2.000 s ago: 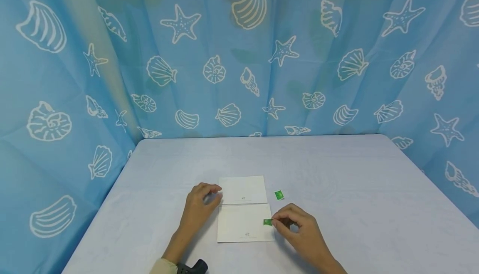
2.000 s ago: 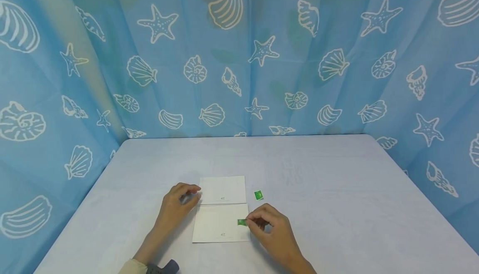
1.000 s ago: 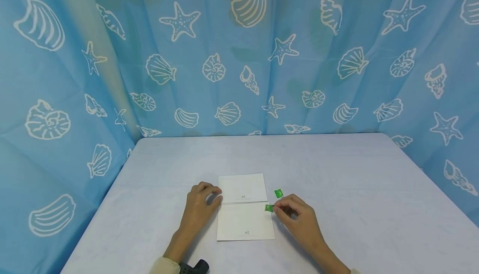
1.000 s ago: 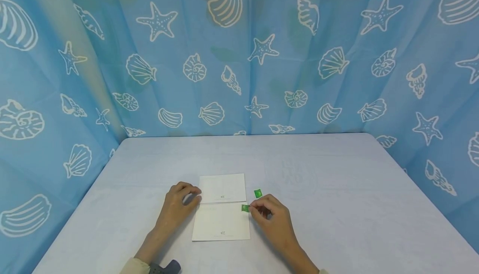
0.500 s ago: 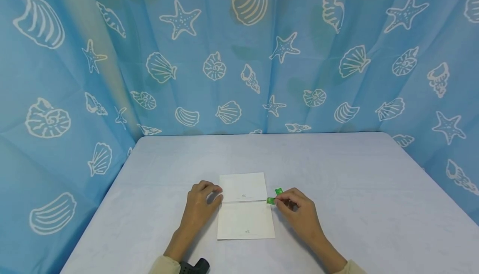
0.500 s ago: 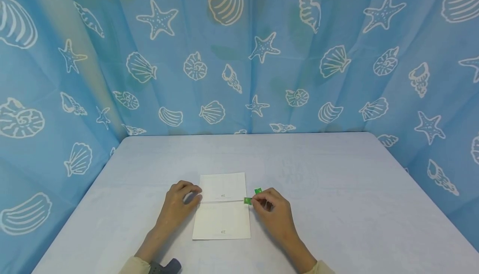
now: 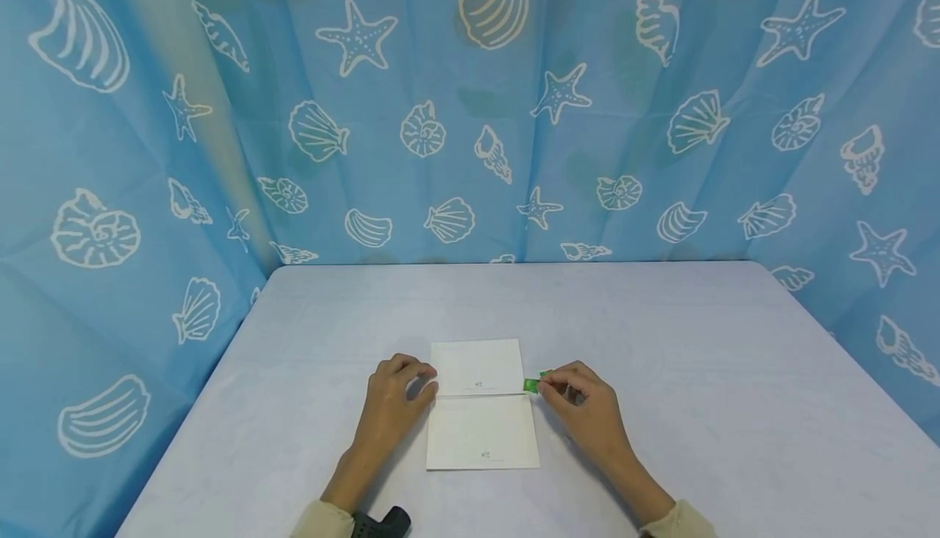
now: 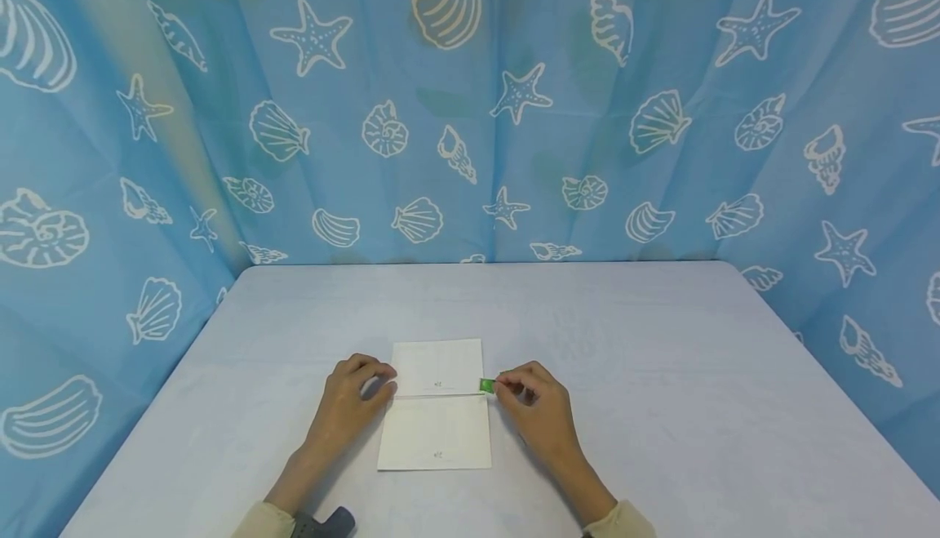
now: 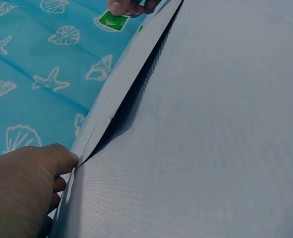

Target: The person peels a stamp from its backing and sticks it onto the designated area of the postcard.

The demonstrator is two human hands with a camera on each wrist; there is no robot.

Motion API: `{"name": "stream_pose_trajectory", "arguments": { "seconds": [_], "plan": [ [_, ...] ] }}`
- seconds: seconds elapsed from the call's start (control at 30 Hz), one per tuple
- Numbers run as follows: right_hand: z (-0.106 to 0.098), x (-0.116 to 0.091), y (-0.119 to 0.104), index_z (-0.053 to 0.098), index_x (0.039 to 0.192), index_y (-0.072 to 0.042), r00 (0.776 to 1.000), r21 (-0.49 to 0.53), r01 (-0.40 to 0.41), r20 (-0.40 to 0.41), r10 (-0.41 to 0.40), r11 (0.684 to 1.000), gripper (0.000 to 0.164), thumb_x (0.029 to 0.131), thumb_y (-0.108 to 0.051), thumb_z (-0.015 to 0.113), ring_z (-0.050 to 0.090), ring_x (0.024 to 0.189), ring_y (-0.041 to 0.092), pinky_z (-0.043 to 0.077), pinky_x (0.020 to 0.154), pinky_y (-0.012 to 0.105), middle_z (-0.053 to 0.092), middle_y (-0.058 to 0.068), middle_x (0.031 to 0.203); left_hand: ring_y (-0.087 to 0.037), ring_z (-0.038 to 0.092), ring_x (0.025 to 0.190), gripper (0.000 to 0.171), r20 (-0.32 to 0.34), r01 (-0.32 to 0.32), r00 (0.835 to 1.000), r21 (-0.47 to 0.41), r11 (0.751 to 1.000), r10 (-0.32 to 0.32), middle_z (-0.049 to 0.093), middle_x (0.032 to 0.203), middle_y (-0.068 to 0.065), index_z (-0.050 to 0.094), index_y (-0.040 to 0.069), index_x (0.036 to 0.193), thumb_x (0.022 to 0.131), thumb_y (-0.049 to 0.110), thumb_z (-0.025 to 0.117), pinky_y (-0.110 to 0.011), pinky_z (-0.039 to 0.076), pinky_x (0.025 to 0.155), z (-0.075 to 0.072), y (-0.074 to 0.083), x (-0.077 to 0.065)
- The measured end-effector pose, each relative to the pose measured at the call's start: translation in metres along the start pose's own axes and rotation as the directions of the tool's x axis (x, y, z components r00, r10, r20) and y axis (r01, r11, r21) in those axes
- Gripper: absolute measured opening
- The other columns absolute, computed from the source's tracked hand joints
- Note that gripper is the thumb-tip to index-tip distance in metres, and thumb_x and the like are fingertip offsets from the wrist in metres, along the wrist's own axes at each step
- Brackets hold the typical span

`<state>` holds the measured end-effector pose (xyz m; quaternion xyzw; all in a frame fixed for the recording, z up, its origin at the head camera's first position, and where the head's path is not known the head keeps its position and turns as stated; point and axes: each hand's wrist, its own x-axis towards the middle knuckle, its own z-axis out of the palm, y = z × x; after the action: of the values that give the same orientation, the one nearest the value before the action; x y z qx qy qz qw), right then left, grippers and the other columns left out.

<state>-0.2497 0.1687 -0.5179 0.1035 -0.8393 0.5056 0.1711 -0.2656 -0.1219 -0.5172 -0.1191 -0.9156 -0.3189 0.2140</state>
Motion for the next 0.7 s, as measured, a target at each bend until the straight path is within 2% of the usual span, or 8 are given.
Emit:
{"name": "stream_pose_trajectory", "arguments": {
  "seconds": [0.27,0.5,0.7],
  "plan": [
    [0.003,0.01,0.003,0.077,0.094,-0.021,1.0,-0.012,-0.005,-0.017,0.005,1.0,0.006,0.089,-0.021,0.079,0.057,0.081,0.012,0.049,0.072,0.023,0.063,-0.01,0.09,-0.025,0.057,0.101,0.014,0.029,0.039,0.999,-0.005,0.999,-0.038,0.063,0.103,-0.002,0.076,0.013,0.098,0.086,0.016,0.08,-0.047,0.045,0.095,0.001,0.001,0.0],
    [0.004,0.013,0.004,0.077,0.094,-0.021,1.0,-0.019,-0.019,-0.012,0.019,1.0,0.005,0.089,-0.021,0.079,0.056,0.081,0.012,0.048,0.072,0.023,0.063,-0.01,0.09,-0.025,0.057,0.101,0.014,0.03,0.027,0.999,0.001,1.0,-0.027,0.063,0.103,-0.002,0.076,0.013,0.098,0.085,0.017,0.081,-0.048,0.045,0.095,0.001,0.001,0.0],
    [0.005,0.015,0.005,0.077,0.095,-0.02,1.0,-0.022,-0.005,-0.011,0.005,1.0,0.006,0.089,-0.022,0.079,0.056,0.081,0.012,0.049,0.072,0.025,0.063,-0.009,0.09,-0.025,0.057,0.101,0.014,0.035,0.041,0.999,-0.007,0.999,-0.04,0.063,0.103,-0.003,0.076,0.012,0.098,0.086,0.016,0.08,-0.048,0.045,0.095,0.0,0.001,0.0]
  ]
}}
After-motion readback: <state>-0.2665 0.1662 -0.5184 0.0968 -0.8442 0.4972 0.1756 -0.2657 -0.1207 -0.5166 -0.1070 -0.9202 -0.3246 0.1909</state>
